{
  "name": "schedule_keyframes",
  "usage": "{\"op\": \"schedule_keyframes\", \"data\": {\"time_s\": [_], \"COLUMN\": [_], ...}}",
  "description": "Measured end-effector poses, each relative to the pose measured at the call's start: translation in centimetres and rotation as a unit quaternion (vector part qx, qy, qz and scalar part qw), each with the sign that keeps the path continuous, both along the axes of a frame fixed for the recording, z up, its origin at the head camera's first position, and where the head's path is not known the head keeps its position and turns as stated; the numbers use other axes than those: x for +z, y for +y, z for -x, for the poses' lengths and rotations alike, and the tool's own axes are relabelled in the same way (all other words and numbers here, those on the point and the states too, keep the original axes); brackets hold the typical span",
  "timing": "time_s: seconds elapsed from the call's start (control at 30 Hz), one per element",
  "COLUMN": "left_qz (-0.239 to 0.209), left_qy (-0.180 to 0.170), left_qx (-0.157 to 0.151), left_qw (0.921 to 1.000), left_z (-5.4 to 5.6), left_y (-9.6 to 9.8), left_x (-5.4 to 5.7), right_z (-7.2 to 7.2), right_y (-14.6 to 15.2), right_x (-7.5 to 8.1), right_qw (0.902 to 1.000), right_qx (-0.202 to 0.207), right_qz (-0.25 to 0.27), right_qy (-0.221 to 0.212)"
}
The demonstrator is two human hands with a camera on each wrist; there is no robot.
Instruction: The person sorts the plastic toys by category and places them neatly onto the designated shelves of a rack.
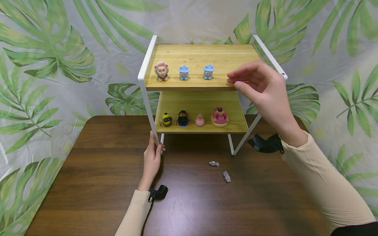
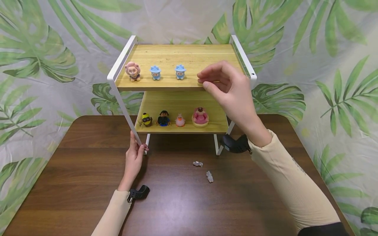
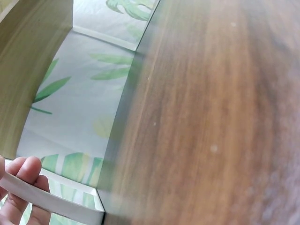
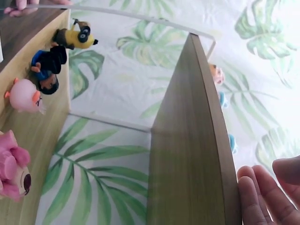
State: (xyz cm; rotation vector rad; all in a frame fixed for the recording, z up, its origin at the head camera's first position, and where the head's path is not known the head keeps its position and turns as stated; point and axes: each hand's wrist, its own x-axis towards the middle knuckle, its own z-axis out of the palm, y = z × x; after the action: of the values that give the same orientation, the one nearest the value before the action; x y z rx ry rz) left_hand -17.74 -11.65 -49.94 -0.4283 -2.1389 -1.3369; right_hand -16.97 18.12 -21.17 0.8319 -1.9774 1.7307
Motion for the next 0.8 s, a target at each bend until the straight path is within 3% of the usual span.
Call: {"op": "schedule_keyframes", "data": {"time_s": [0.8], "left_qz": [0.000], "left_qy": [0.001], "left_qx": [0.006], "left_qw": [1.0000], "left_z": [0.0], "left_y": [0.1], "left_x": [0.0], "right_z": [-1.3], "right_y": [0.8], "right_x": [-2.6], "right_qw": [0.9992], "right_qx": [0.036], "right_qz": [-0.016], "right_qy": [0.008]}}
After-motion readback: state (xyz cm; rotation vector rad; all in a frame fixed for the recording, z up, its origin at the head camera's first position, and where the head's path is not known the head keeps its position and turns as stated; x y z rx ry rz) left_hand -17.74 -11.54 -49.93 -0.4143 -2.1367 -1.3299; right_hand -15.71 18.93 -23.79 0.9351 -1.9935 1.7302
